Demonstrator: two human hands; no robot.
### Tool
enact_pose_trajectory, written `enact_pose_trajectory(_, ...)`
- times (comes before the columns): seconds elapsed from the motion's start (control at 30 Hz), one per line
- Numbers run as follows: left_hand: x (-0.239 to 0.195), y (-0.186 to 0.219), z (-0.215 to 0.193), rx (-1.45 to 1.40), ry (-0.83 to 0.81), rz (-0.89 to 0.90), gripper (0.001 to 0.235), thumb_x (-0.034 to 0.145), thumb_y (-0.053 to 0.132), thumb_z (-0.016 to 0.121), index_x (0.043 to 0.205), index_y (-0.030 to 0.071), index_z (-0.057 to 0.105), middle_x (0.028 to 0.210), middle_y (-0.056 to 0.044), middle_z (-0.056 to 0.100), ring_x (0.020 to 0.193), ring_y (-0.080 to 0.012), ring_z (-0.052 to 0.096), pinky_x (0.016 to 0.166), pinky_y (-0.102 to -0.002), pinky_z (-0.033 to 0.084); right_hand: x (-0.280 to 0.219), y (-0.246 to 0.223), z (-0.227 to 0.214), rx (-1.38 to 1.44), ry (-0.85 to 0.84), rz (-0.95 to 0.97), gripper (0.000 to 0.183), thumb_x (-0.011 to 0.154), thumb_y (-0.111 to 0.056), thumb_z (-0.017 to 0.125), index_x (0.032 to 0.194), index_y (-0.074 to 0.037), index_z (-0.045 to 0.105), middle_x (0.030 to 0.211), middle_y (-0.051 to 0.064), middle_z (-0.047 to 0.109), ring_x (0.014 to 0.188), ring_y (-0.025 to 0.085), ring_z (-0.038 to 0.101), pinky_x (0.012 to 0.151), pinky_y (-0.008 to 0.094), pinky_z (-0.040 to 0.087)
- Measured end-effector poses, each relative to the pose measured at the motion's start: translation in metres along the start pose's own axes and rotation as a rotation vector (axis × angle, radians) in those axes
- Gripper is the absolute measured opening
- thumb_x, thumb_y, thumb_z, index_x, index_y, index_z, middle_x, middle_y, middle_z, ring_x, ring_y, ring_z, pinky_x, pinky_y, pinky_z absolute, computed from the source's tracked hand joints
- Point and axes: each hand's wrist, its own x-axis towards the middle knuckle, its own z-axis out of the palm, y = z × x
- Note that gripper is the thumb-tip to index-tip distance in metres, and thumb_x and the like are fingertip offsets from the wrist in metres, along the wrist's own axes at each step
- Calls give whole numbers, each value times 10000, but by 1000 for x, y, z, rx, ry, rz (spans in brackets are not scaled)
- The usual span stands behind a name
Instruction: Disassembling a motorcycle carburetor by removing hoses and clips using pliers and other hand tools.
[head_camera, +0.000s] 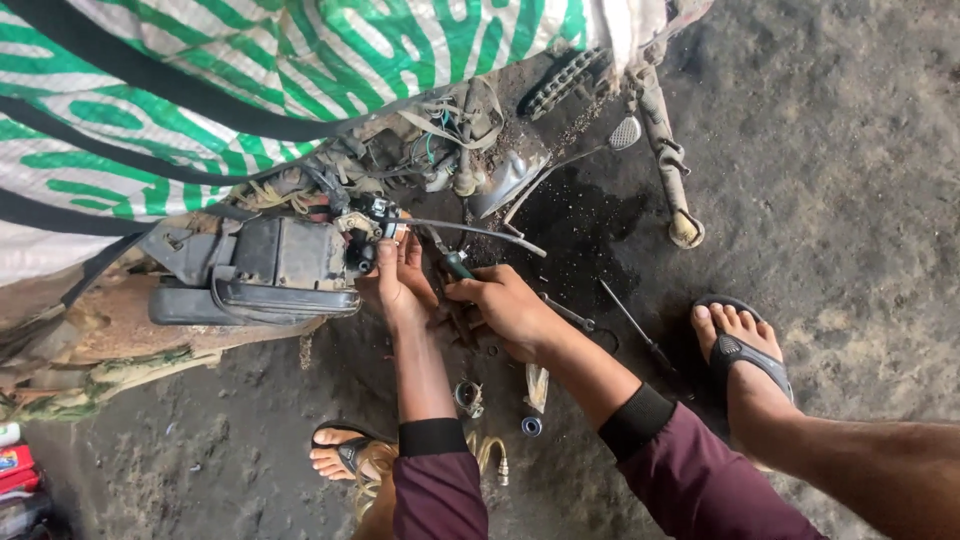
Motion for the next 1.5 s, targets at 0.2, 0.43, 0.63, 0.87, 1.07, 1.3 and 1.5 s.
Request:
enact_pose_trajectory(0.2,-6,7,5,5,46,-26,385,732,57,711,1026,41,463,949,-111,522,815,-243,597,696,-328,524,-18,-27,10,4,-6,76,291,811,-78,489,888,200,531,642,239,518,504,352,605,423,445,506)
enact_pose_trajectory(0.43,-4,5,-2,50,86,-45,357,733,93,721,969,117,455,875,-59,543,726,-178,588,543,-233,492,-17,-35,12,-45,-73,138,266,823,-96,500,780,161,551,626,264,543,546,397,619,456,518,517)
enact_pose_trajectory(0.63,-10,5,-1,116,107,-112,198,752,109,696,859,84,530,787,-10,599,705,-101,594,540,-170,437,-14,-43,10,-25,-126,185,248,820,-126,502,684,74,559,624,227,566,587,366,633,514,516,536)
enact_pose_trajectory(0.87,-11,11,7,26,71,-44,246,736,53,712,848,44,494,788,-89,599,707,-167,600,498,-212,461,-6,-51,6,18,-170,295,245,828,-173,501,704,26,572,679,204,597,649,343,641,561,518,545)
enact_pose_trajectory(1.07,-11,12,9,-15,33,-29,279,750,46,703,855,16,447,782,-128,598,671,-208,627,468,-206,481,2,-49,7,38,-187,322,246,836,-211,488,720,-3,552,670,143,567,593,257,615,506,438,548)
enact_pose_trajectory(1.3,-19,15,20,-11,42,-12,302,744,61,711,976,55,519,815,-120,634,716,-196,654,496,-167,507,4,-17,17,153,-166,238,238,883,-191,406,751,-8,483,666,107,468,506,185,505,368,342,466)
enact_pose_trajectory(1.5,-34,29,41,70,68,-19,467,764,21,680,1093,31,349,991,-178,528,842,-234,593,610,-258,539,-12,-17,38,220,-17,166,181,847,-133,408,810,41,444,647,131,428,459,191,465,314,324,398)
